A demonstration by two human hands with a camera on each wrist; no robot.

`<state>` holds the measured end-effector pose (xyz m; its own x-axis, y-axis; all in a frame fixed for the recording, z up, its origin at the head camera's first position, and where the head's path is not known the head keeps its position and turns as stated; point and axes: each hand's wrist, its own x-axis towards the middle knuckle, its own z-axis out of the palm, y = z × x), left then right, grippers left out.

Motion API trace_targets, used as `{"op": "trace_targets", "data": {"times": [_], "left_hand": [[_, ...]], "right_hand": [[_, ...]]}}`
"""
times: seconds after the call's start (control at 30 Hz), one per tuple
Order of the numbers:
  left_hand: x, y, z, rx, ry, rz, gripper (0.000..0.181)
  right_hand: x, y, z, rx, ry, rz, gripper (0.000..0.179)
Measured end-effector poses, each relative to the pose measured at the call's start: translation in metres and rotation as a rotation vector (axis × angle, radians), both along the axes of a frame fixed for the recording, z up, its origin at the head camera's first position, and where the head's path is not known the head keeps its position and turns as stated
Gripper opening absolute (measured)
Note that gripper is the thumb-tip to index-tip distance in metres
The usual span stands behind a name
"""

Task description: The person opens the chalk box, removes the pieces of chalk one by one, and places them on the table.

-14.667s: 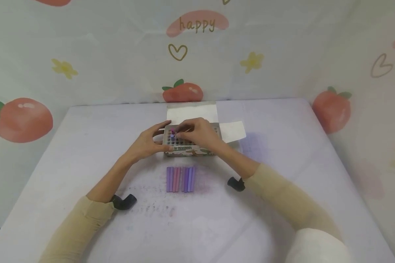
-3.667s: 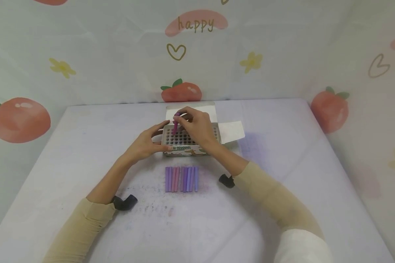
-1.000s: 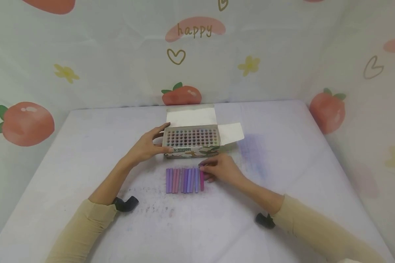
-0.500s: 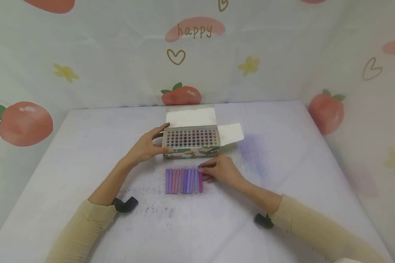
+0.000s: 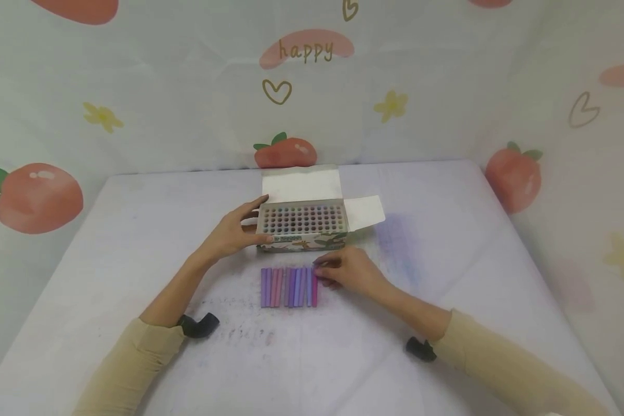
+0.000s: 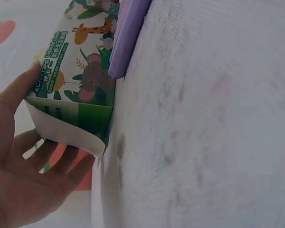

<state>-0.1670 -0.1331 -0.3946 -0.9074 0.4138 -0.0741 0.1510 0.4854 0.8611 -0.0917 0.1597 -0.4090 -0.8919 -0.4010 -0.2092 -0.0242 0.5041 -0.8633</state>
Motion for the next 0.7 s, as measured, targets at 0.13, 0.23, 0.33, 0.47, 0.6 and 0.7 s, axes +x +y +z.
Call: {"op": "trace_targets", "data": {"times": [0.13, 0.23, 0.33, 0.47, 0.6, 0.7], "left_hand": [[-0.001, -0.001, 0.001, -0.093, 0.06, -0.005, 0.096], [-0.002, -0.002, 0.003, -0.155, 0.1, -0.01, 0.097], [-0.003, -0.003, 0.004, -0.19, 0.129, -0.021, 0.098], [-0.002, -0.005, 0.004, -0.223, 0.145, -0.026, 0.098], [-0.001, -0.008, 0.004, -0.254, 0.168, -0.026, 0.098], [0.002, -0.013, 0.004, -0.283, 0.201, -0.016, 0.099]], "right_hand": [[0.001, 0.005, 0.008, 0.128, 0.146, 0.054, 0.023], [0.001, 0.009, 0.013, 0.194, 0.236, 0.068, 0.021], [0.0, 0.017, 0.016, 0.251, 0.302, 0.063, 0.019], [-0.001, 0.032, 0.018, 0.329, 0.398, 0.055, 0.019], [-0.003, 0.049, 0.016, 0.406, 0.5, 0.02, 0.02], [-0.004, 0.061, 0.017, 0.431, 0.535, -0.033, 0.024]]}}
